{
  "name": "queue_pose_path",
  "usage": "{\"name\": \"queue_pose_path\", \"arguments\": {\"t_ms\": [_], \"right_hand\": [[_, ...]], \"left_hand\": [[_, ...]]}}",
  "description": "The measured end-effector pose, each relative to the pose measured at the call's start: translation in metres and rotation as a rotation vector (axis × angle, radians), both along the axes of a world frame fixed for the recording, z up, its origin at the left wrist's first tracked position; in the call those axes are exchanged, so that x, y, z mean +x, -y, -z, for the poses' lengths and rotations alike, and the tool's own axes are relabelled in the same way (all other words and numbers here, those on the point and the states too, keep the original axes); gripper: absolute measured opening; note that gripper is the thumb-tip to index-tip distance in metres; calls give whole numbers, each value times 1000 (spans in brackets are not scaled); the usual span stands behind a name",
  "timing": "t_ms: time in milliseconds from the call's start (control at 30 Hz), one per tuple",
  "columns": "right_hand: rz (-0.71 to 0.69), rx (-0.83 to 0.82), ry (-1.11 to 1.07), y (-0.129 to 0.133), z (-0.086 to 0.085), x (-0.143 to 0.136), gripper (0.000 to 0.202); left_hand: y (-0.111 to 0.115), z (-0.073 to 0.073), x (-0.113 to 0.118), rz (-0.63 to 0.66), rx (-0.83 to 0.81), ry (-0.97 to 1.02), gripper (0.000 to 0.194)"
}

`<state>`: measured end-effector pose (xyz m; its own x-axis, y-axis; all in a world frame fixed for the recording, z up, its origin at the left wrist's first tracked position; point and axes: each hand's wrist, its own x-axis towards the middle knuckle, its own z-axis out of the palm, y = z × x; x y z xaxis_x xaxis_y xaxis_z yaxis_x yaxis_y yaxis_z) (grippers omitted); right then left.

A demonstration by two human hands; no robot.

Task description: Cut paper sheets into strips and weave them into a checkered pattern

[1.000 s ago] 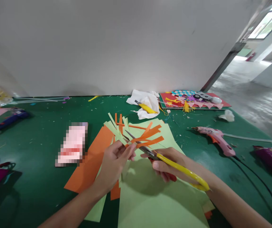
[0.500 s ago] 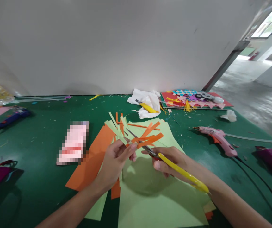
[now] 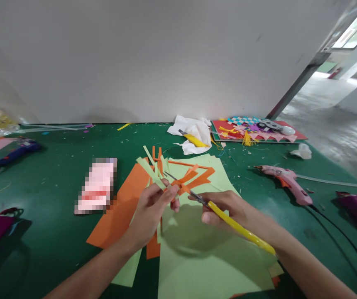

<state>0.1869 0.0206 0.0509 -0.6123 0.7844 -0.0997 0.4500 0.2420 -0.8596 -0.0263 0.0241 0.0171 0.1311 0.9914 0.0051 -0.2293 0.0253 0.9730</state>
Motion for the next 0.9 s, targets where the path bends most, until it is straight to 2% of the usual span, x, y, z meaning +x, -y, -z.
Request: {"name": "queue_pose_path", "arguments": {"t_ms": [167, 300, 400, 633, 900], "right_hand": [[-4, -66, -14, 2, 1, -2, 34], [-5, -110, -18, 3, 1, -1, 34], [14, -115, -10, 4, 1, -2, 34], [28, -145, -48, 1, 7, -2, 34], [36, -171, -46, 1, 11, 0, 36]], "left_hand": [[2, -6, 1, -11, -21, -73, 26], [5, -12, 1, -58, 18, -152, 22], [5, -16, 1, -3, 31, -171, 27], [3, -12, 5, 34, 26, -215, 33], [5, -14, 3, 31, -32, -276, 28]]}}
